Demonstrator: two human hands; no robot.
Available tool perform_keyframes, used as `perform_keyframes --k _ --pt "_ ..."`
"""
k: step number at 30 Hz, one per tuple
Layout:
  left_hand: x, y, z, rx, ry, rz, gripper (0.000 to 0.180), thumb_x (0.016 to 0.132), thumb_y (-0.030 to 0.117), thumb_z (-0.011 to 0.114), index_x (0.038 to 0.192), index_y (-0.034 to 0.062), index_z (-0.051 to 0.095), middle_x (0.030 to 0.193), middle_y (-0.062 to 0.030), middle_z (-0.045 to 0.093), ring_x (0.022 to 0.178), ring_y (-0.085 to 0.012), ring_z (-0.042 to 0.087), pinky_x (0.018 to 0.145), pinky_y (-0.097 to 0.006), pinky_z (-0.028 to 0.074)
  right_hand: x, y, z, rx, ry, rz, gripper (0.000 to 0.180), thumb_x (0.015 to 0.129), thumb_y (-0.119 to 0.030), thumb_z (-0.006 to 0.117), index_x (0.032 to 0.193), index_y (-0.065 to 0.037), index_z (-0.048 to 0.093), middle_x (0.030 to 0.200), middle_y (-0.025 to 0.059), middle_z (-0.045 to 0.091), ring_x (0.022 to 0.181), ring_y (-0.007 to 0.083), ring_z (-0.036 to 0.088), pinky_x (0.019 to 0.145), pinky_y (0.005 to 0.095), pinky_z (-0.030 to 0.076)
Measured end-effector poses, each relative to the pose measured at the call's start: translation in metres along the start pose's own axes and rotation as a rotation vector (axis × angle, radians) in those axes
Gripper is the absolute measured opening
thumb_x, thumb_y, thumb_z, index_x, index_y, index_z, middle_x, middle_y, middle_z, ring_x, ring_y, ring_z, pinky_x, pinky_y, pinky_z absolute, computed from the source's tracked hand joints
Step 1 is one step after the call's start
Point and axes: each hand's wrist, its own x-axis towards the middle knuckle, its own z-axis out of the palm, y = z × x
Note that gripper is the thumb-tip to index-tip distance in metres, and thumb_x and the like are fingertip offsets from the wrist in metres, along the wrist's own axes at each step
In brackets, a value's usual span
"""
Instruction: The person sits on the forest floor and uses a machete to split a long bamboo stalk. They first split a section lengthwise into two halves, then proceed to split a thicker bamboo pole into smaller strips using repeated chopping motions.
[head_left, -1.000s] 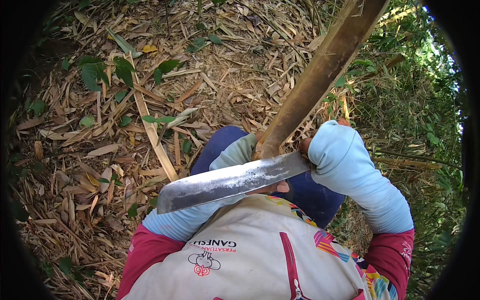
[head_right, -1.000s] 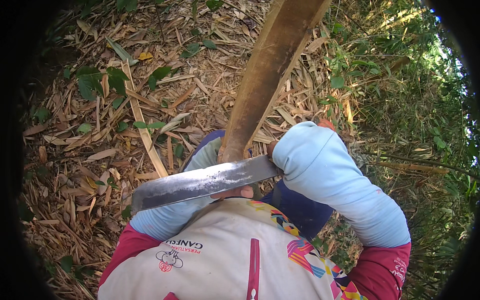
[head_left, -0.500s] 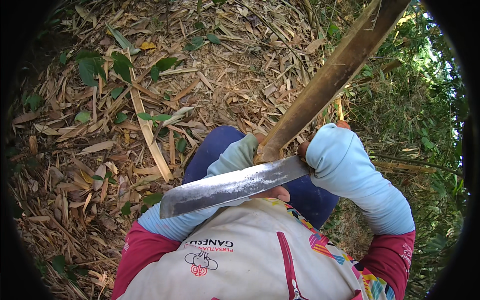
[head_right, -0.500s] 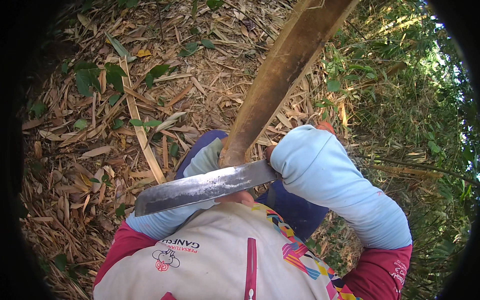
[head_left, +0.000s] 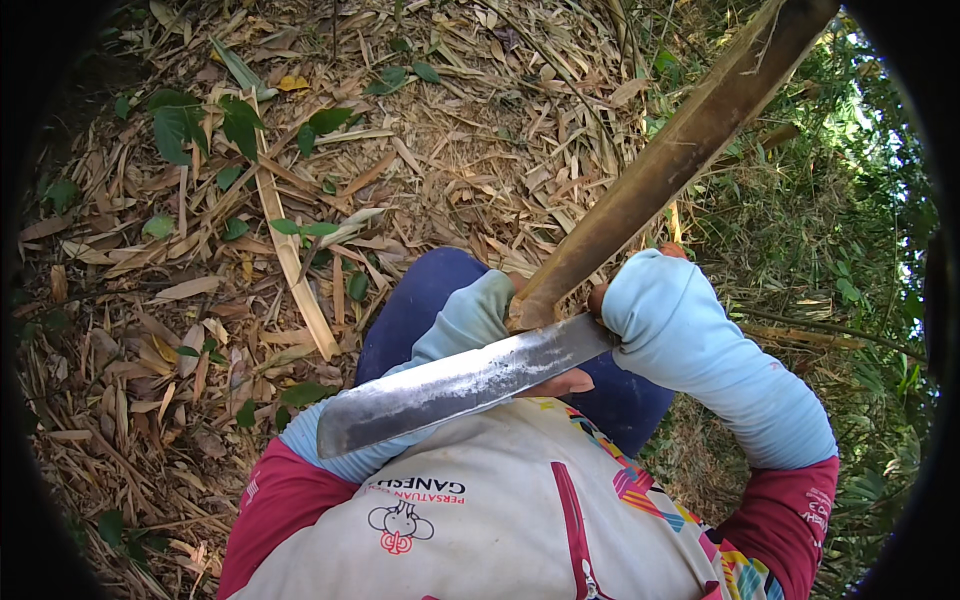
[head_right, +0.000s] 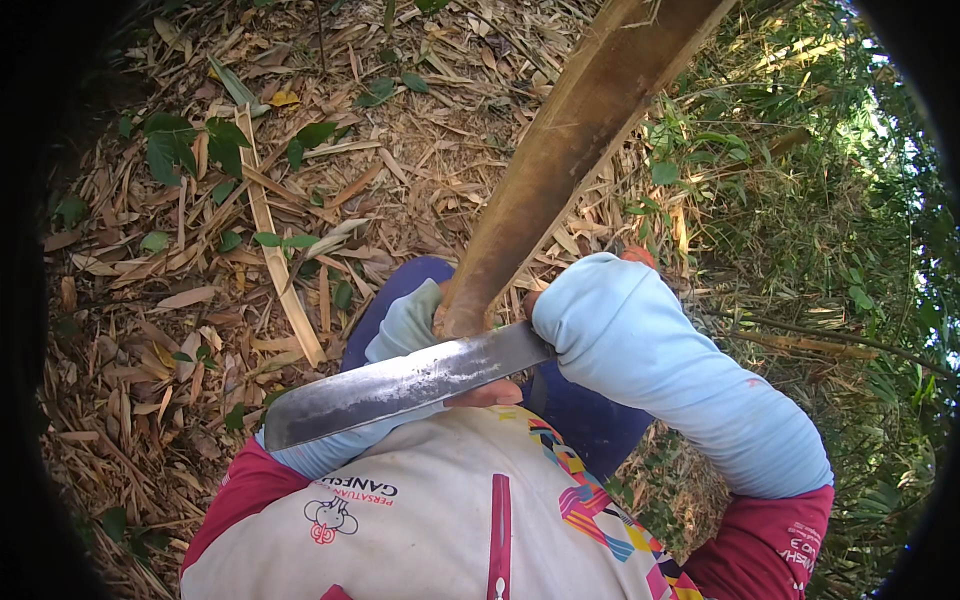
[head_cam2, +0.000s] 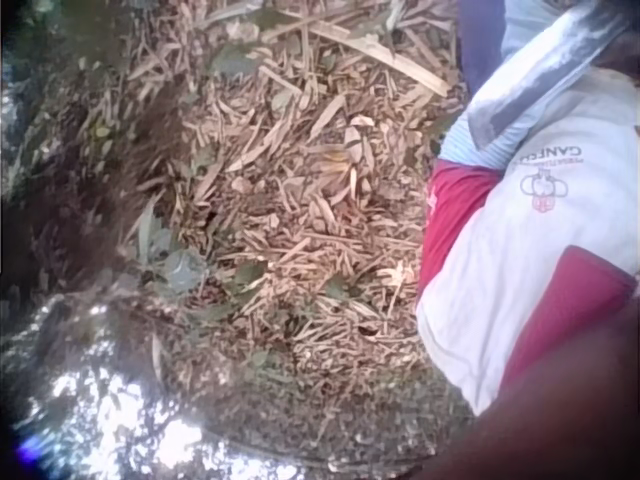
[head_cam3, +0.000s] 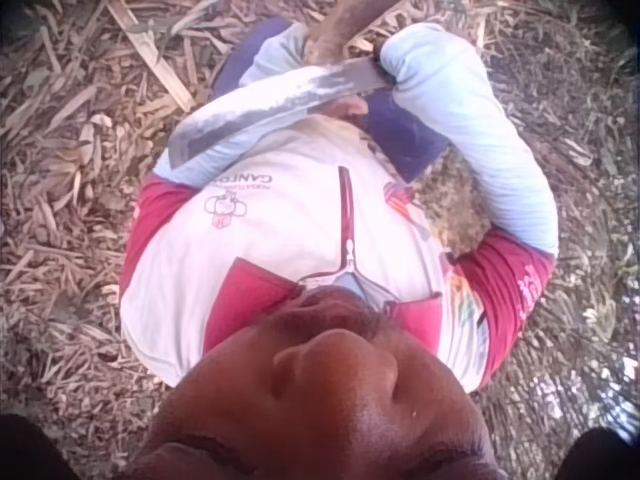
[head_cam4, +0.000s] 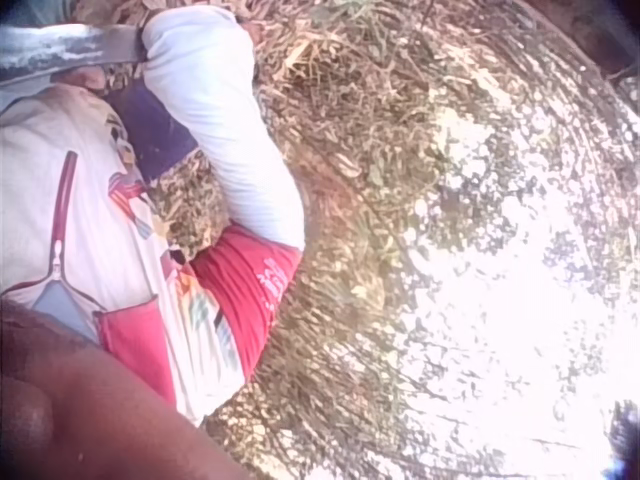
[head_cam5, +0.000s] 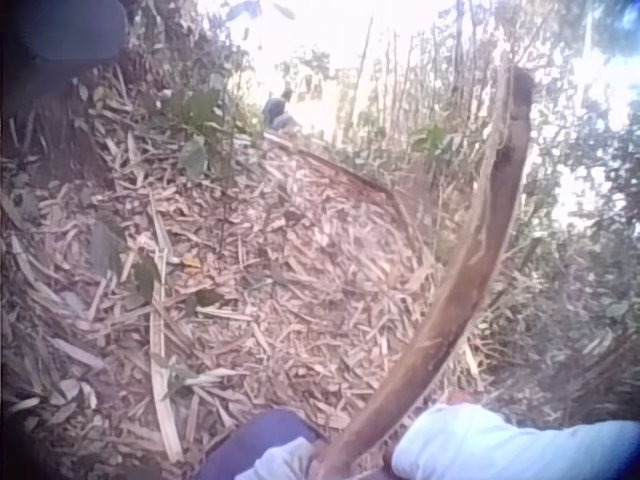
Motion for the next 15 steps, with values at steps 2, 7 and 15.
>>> perform_keyframes --k 2,7,15 --pt "0.003 0.004 -0.001 -0.014 -0.003 -0.052 0.077 0.054 0.042 0.099 0.104 -0.0019 0.061 0.088 -0.0083 0.065 0.079 -0.0151 0.064 0.067 -0.031 0.051 0.001 0.000 0.000 -0.002 -0.014 0.007 0.009 0.071 -0.014 0.067 0.079 -0.013 0.067 0.073 0.0086 0.064 0.077 0.0316 0.067 0.066 0.0489 0.048" --pt "0.005 0.011 -0.005 -0.130 -0.008 -0.125 0.068 0.058 0.041 0.097 0.100 -0.0008 0.063 0.085 -0.0083 0.064 0.076 -0.0163 0.064 0.065 -0.031 0.051 0.003 0.002 0.003 -0.009 0.028 -0.019 0.010 0.070 -0.014 0.067 0.080 -0.013 0.068 0.071 0.0085 0.064 0.077 0.0315 0.067 0.067 0.0476 0.049" --pt "0.017 0.029 -0.022 -0.149 -0.244 -0.308 0.067 0.058 0.034 0.099 0.108 0.0062 0.064 0.094 -0.0044 0.062 0.083 -0.0131 0.060 0.072 -0.030 0.047 -0.004 0.011 0.005 0.101 0.113 -0.066 0.010 0.068 -0.013 0.067 0.078 -0.012 0.068 0.069 0.0096 0.063 0.073 0.0335 0.066 0.066 0.0479 0.049"
